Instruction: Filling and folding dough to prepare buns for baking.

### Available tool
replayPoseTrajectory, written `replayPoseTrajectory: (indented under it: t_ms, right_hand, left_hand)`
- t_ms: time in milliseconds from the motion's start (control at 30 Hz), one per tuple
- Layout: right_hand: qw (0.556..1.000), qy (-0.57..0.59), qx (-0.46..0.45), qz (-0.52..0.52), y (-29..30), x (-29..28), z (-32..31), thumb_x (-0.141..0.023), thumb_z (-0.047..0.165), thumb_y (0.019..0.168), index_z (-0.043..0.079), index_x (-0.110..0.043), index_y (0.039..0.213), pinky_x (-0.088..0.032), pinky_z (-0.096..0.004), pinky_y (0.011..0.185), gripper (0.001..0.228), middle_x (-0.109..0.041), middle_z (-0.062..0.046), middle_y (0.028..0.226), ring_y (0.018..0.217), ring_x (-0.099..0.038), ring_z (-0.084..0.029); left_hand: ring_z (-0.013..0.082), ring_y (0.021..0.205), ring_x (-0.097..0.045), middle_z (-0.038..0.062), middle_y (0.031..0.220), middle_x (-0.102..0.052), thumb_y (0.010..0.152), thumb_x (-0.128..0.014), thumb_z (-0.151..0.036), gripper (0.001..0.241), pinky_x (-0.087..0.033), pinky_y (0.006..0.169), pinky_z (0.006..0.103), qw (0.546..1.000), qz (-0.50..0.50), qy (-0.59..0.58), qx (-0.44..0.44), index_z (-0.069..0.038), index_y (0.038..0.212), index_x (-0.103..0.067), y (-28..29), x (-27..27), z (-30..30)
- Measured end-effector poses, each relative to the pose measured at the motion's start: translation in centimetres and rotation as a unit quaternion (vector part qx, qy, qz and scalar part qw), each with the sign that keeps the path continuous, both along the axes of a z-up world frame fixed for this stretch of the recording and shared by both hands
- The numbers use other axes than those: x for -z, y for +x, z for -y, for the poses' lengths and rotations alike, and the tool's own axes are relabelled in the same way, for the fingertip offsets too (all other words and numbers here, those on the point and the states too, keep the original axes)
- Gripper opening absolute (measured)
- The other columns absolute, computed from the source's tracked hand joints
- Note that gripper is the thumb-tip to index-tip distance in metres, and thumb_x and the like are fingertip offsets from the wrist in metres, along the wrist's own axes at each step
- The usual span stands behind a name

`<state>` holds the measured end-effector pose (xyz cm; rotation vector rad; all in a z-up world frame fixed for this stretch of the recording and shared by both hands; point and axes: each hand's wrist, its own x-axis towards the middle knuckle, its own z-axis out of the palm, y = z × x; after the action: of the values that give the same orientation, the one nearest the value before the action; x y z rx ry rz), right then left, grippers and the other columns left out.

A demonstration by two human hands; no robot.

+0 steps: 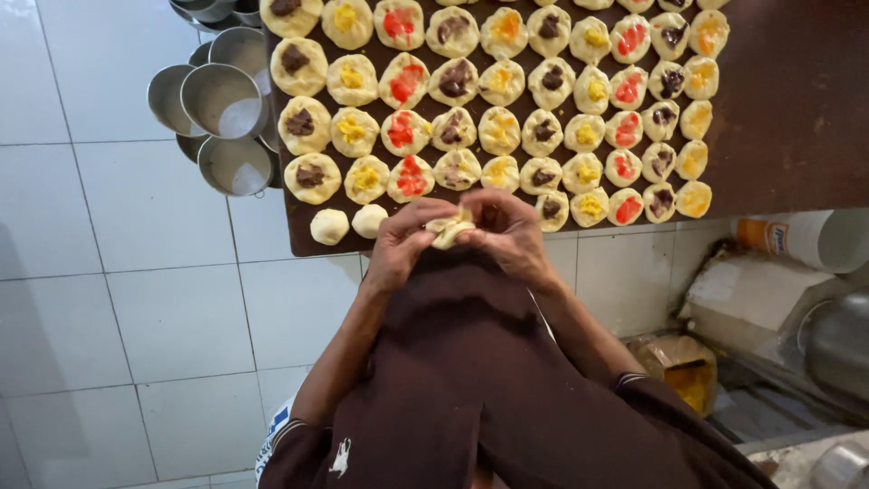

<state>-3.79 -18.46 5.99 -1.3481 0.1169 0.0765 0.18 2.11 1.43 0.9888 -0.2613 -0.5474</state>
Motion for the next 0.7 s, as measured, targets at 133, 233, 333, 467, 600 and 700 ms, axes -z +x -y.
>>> replayPoseTrajectory:
  t_ms: [133,233,333,467,600,700]
  right_hand:
    - [1.0,0.014,0.023,0.003,-1.1,2.0,0.5,-0.084,0.0,0.09,0.003,-0.074,0.098,-0.057,-0.02,0.069,0.013,-0.068,-0.005,0.097,0.082,-0.066,-0.009]
    - [0.999,-0.028,0.013,0.027,-0.7,0.6,0.1,-0.076,-0.003,0.091,0.003,-0.076,0.109,-0.055,-0.02,0.082,0.019,-0.067,-0.004,0.109,0.097,-0.065,-0.01]
    - [0.978,-0.201,-0.015,0.062,-0.4,0.3,-0.3,-0.077,-0.005,0.09,0.004,-0.078,0.112,-0.053,-0.021,0.07,0.024,-0.069,-0.003,0.104,0.086,-0.062,-0.009]
    - [0.959,-0.27,0.017,0.084,0.3,-1.8,-1.0,-0.082,-0.001,0.085,0.005,-0.076,0.107,-0.049,-0.022,0.068,0.024,-0.062,-0.004,0.102,0.082,-0.057,-0.008]
    - [0.952,-0.296,0.021,0.069,-0.1,-0.2,-0.1,-0.086,0.0,0.085,0.006,-0.076,0.099,-0.045,-0.022,0.061,0.018,-0.073,-0.003,0.095,0.07,-0.057,-0.01]
    - [0.941,-0.314,0.019,0.125,0.0,-0.8,-0.1,-0.081,-0.001,0.089,0.004,-0.076,0.108,-0.052,-0.022,0.068,0.02,-0.073,-0.003,0.103,0.08,-0.067,-0.011]
  left_hand:
    - [0.0176,0.129,-0.06,0.008,0.139,-0.06,0.089,-0.06,0.003,0.046,-0.052,0.112,0.0325,0.997,0.024,-0.058,0.034,-0.002,0.134,-0.067,1.1,-3.7,0.1]
    - [0.0177,0.123,-0.061,0.007,0.134,-0.06,0.089,-0.066,0.003,0.049,-0.056,0.106,0.034,0.999,-0.032,0.002,-0.015,-0.007,0.136,-0.06,1.0,-2.7,1.2]
    - [0.0218,0.112,-0.065,0.013,0.122,-0.064,0.092,-0.07,0.005,0.047,-0.058,0.097,0.035,0.987,-0.128,0.042,-0.091,-0.009,0.135,-0.058,0.4,0.1,1.4]
    - [0.0195,0.118,-0.061,0.011,0.129,-0.06,0.095,-0.066,0.007,0.037,-0.053,0.101,0.0321,0.996,-0.029,0.056,-0.07,-0.004,0.13,-0.067,-0.4,1.9,0.6]
    - [0.0174,0.129,-0.056,0.009,0.139,-0.054,0.093,-0.061,0.004,0.041,-0.049,0.107,0.0297,0.997,0.054,0.061,-0.015,-0.004,0.133,-0.067,0.7,-1.9,0.2]
    - [0.0187,0.134,-0.052,0.009,0.144,-0.052,0.095,-0.067,-0.001,0.046,-0.045,0.111,0.03,0.993,0.069,0.095,-0.029,-0.005,0.14,-0.061,1.1,-2.1,1.0]
